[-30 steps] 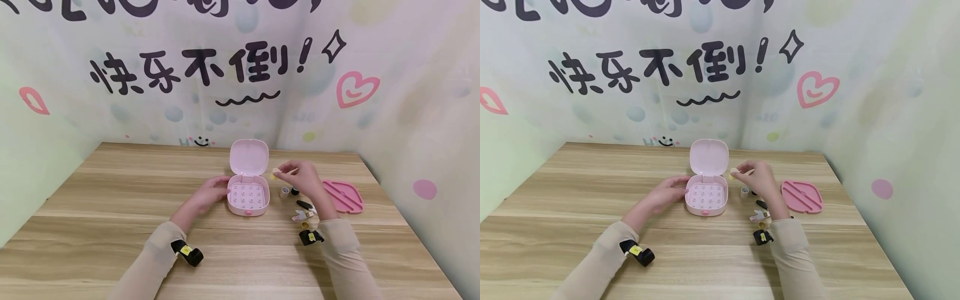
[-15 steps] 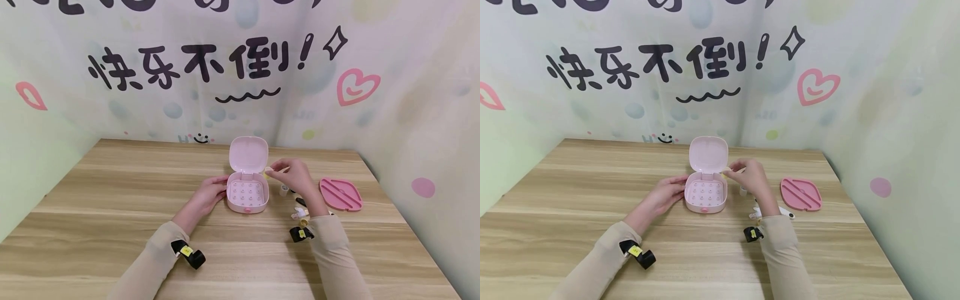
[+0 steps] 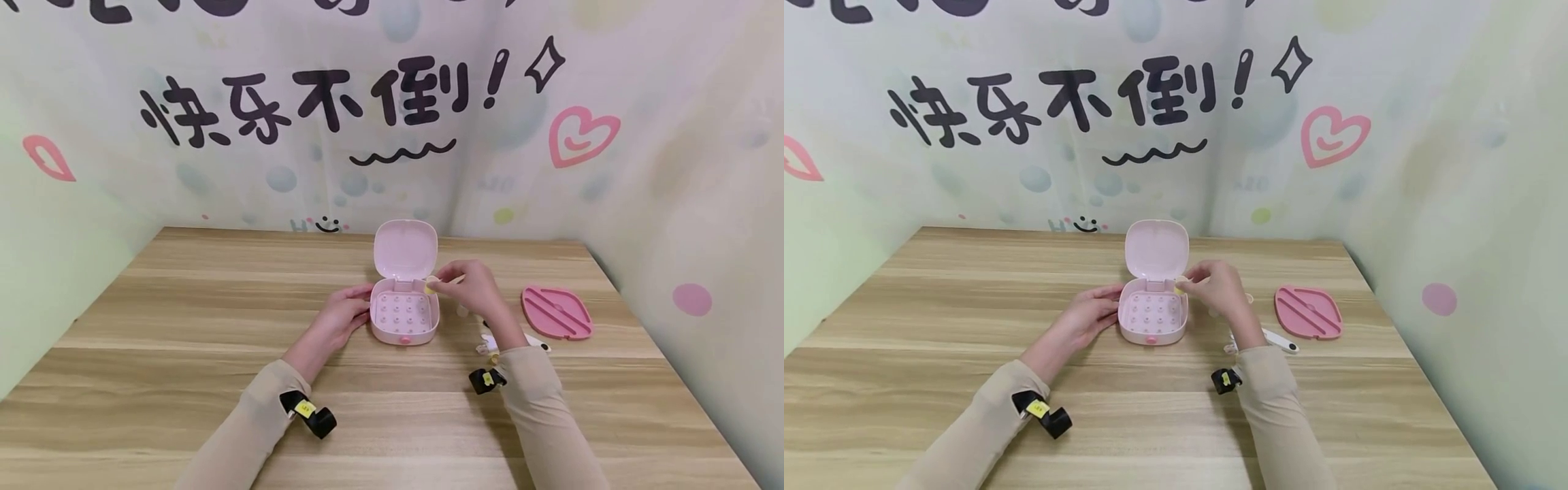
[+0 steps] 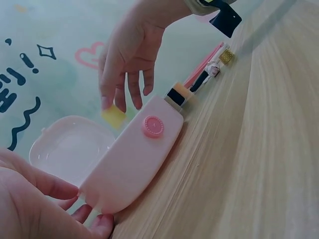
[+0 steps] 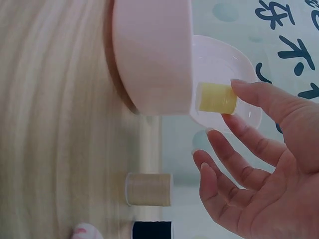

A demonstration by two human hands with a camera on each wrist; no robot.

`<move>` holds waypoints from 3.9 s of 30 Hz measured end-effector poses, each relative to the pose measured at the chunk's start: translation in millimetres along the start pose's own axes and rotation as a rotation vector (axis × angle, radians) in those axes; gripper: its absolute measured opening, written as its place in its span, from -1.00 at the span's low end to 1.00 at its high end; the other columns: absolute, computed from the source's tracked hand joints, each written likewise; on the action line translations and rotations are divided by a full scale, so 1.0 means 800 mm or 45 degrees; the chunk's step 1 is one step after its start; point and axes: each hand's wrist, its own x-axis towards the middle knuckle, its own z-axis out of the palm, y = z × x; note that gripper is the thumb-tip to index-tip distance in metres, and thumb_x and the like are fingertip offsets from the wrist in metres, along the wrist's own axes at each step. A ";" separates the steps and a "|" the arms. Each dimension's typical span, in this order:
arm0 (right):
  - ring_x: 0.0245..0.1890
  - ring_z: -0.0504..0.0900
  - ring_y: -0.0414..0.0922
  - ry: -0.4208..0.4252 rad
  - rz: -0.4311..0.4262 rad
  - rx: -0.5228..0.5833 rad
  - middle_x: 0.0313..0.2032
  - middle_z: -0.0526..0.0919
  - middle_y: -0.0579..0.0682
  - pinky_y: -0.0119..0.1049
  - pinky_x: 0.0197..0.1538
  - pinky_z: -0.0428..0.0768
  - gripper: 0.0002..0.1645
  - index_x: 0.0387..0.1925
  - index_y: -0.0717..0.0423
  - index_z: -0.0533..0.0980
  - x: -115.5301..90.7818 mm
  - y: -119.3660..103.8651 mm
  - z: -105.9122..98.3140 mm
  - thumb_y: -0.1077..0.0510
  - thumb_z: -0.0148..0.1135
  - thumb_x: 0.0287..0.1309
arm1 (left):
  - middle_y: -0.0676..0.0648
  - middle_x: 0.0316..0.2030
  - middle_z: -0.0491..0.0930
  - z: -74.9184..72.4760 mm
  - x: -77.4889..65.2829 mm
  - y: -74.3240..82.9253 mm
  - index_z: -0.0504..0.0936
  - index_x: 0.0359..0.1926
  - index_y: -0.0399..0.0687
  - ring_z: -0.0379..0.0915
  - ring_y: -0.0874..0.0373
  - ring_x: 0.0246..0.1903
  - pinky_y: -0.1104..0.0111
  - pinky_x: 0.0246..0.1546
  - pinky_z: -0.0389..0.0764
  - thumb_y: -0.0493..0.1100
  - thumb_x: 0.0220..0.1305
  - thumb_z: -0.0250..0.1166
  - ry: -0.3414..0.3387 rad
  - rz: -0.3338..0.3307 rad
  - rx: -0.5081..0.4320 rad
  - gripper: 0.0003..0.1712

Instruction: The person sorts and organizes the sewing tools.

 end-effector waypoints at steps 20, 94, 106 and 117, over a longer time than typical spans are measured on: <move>-0.15 0.69 0.07 -0.015 0.028 0.005 -0.16 0.77 0.23 -0.26 -0.18 0.66 -0.68 -0.10 0.33 0.70 0.014 0.005 0.024 0.14 0.49 0.25 | -0.38 0.50 0.33 -0.002 -0.001 0.003 0.32 0.50 -0.45 0.38 -0.09 0.31 0.16 0.32 0.51 -0.58 0.41 -0.02 -0.013 -0.028 0.058 -0.36; -0.13 0.65 0.04 -0.064 -0.012 -0.031 -0.17 0.76 0.20 -0.38 -0.24 0.64 -0.84 -0.15 0.30 0.72 0.012 0.005 0.031 0.30 0.43 0.25 | -0.39 0.50 0.33 -0.002 -0.002 0.002 0.34 0.49 -0.47 0.38 -0.11 0.30 0.02 0.43 0.45 -0.58 0.43 0.00 -0.013 -0.005 0.084 -0.38; -0.18 0.66 0.05 -0.118 0.005 -0.038 -0.11 0.76 0.24 -0.32 -0.30 0.67 -0.76 -0.06 0.26 0.72 0.008 0.006 0.008 0.21 0.43 0.29 | -0.40 0.49 0.33 -0.002 -0.001 0.001 0.34 0.49 -0.47 0.39 -0.11 0.30 0.03 0.42 0.46 -0.59 0.41 0.00 -0.009 0.006 0.084 -0.37; -0.16 0.61 0.05 -0.279 -0.135 -0.170 -0.14 0.73 0.20 -0.31 -0.24 0.56 -0.74 0.01 0.19 0.74 0.007 0.007 0.012 0.23 0.35 0.33 | -0.40 0.48 0.34 -0.001 -0.001 0.000 0.35 0.48 -0.46 0.39 -0.11 0.28 0.00 0.43 0.44 -0.59 0.41 0.00 0.001 0.001 0.075 -0.37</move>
